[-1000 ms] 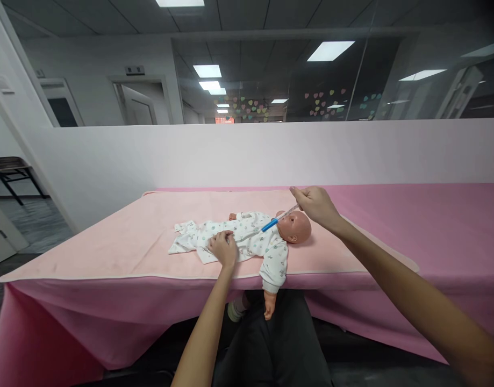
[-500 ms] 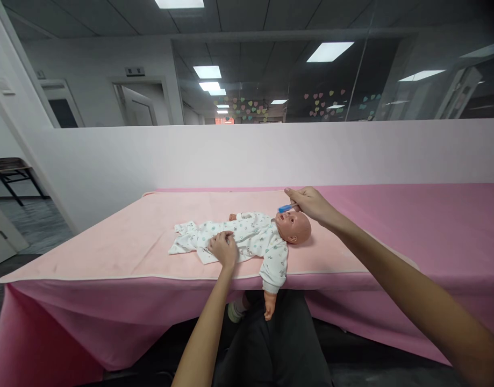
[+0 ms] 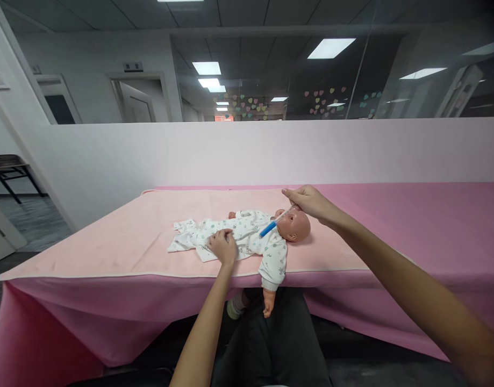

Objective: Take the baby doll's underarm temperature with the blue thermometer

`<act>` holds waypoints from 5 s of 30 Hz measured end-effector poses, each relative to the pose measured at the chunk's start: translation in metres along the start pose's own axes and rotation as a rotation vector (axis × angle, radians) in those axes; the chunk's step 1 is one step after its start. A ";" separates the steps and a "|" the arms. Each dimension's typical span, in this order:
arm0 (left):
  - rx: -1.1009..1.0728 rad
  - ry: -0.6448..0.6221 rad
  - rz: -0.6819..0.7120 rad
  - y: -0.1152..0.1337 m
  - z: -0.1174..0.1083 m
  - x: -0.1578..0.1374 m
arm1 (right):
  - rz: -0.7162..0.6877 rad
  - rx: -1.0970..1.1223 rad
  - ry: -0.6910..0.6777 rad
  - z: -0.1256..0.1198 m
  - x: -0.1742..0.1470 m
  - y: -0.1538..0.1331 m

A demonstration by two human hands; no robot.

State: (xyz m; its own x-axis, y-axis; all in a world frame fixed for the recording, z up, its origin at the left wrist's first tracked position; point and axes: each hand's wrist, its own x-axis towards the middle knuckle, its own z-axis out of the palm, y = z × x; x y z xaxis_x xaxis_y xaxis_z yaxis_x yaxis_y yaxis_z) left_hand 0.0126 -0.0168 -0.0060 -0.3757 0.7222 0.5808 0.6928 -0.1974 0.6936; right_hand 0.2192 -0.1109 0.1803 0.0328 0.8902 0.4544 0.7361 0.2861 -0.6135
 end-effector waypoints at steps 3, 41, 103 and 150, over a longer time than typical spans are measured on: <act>0.018 -0.016 -0.003 0.002 -0.002 0.000 | 0.002 0.088 -0.036 0.003 0.002 -0.001; 0.014 -0.019 0.001 0.001 -0.002 0.003 | 0.020 0.051 0.066 -0.002 0.008 -0.008; -0.010 0.012 0.025 0.000 0.000 0.002 | 0.029 -0.110 0.127 0.005 0.002 0.001; 0.034 0.002 0.027 0.001 -0.001 0.003 | 0.033 -0.542 0.307 0.099 -0.038 0.128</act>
State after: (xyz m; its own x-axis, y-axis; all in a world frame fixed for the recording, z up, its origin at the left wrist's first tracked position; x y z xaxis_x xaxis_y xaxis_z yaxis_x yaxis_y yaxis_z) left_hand 0.0110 -0.0154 -0.0031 -0.3583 0.7153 0.5999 0.7229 -0.1941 0.6632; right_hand 0.2449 -0.0728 0.0207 0.1953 0.7300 0.6550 0.9672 -0.0327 -0.2520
